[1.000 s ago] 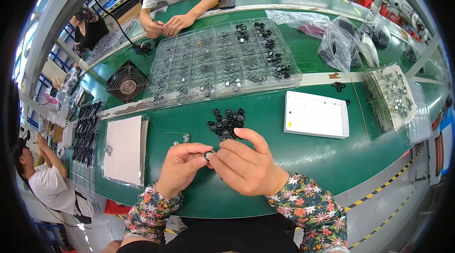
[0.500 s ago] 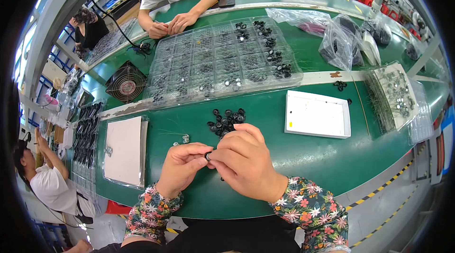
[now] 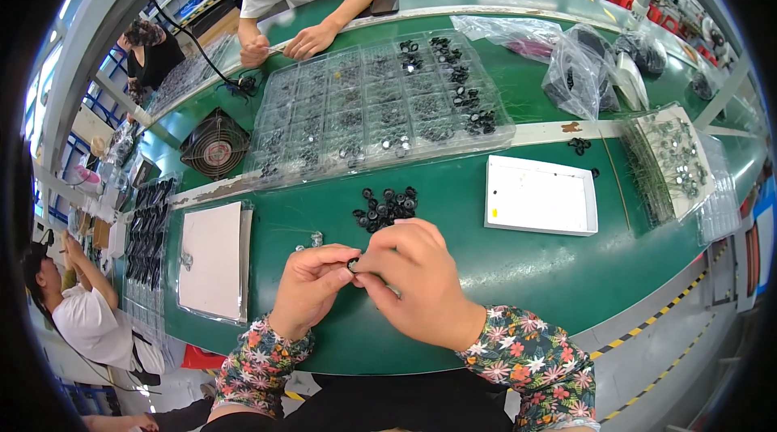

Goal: The person assembles small plastic components by hand at a factory workbench, placing them into an assembly tray.

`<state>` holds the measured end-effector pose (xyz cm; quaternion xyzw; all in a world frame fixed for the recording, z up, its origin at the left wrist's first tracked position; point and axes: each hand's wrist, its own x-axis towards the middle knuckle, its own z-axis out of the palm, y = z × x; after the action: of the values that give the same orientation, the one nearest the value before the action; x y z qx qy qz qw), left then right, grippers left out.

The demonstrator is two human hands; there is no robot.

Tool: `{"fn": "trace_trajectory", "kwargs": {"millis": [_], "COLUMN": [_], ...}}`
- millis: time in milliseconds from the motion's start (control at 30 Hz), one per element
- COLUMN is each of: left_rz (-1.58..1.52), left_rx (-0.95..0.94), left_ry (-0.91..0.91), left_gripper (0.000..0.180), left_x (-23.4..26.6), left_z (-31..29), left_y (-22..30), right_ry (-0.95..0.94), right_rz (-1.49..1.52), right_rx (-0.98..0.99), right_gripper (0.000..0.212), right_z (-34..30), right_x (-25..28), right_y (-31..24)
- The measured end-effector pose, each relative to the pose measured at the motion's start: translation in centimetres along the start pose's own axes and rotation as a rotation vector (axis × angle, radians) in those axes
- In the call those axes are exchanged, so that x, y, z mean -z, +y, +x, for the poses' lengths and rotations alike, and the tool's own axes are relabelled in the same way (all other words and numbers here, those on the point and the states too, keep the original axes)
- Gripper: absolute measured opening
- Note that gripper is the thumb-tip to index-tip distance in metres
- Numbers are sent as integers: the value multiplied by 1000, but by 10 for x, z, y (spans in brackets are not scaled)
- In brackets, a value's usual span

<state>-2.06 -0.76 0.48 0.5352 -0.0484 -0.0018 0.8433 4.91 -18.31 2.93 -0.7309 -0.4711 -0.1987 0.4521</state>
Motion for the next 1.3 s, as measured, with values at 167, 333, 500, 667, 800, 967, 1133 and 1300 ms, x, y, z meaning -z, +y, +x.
{"fn": "trace_trajectory", "kwargs": {"millis": [167,333,500,667,800,967,1133,1300], "left_rz": [22,60,98,173,183,203,198,188], "left_rx": [-19,-40,-14,-20,-33,-10,-108,-95], "left_ry": [-12,-66,-67,-69,-37,12,125,174], "left_gripper": [27,27,27,27,28,27,24,22], "left_x": [1,1,2,2,0,-2,1,-5], "left_z": [2,3,3,2,1,3,5,4], "left_y": [-2,-2,-1,-2,-4,-5,-7,-3], "right_ry": [4,-53,-92,-131,-166,-149,-128,-115], "right_rz": [432,577,801,889,995,946,761,583], "right_rx": [-333,-489,-617,-678,-755,-721,-644,-557], "right_gripper": [24,23,21,21,21,21,25,21], "right_z": [2,-3,-4,-4,-1,-6,-4,0], "right_x": [-3,-5,-4,-4,-4,-10,-8,-5], "right_y": [2,5,8,12,14,17,16,8]}}
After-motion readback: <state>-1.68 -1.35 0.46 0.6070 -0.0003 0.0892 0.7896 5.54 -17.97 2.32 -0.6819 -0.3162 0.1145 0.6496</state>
